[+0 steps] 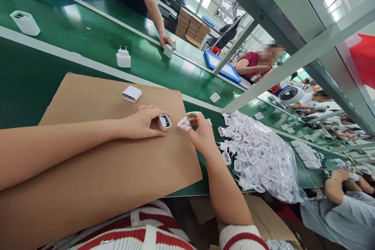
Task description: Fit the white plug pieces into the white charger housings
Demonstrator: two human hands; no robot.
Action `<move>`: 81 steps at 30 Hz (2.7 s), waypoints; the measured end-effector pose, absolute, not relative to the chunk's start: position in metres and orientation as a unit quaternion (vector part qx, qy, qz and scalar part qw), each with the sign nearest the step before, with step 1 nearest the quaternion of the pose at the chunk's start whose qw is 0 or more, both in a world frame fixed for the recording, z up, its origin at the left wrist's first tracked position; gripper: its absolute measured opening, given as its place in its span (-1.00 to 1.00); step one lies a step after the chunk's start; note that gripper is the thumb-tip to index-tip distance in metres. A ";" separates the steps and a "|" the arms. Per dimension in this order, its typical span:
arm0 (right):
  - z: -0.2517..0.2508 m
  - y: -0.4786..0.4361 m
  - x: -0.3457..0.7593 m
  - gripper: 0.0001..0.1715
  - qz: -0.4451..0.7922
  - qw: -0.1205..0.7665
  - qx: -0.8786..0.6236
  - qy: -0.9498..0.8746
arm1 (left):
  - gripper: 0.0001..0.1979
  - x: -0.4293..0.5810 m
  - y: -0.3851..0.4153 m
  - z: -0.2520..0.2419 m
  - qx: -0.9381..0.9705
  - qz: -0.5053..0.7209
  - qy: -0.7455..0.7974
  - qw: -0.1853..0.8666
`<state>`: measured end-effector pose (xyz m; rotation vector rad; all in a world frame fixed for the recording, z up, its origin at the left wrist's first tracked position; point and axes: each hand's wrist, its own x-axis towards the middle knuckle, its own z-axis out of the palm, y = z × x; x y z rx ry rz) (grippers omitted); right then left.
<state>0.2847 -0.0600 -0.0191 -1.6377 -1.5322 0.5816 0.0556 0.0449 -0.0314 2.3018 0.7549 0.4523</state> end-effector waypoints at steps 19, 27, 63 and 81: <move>-0.025 -0.059 0.238 -0.81 0.074 0.422 -0.562 -0.708 | -0.69 0.062 0.046 -0.039 0.865 0.179 0.268 0.385; -0.024 -0.063 0.243 -0.73 0.099 0.404 -0.605 -0.679 | -0.67 0.063 0.046 -0.041 0.866 0.167 0.287 0.373; -0.019 -0.052 0.245 -0.63 0.174 0.378 -0.606 -0.678 | -0.61 0.062 0.044 -0.039 0.865 0.163 0.304 0.364; -0.017 -0.040 0.345 -0.52 0.017 0.185 -0.787 -0.588 | 0.10 0.109 0.232 0.004 0.782 0.133 0.573 0.203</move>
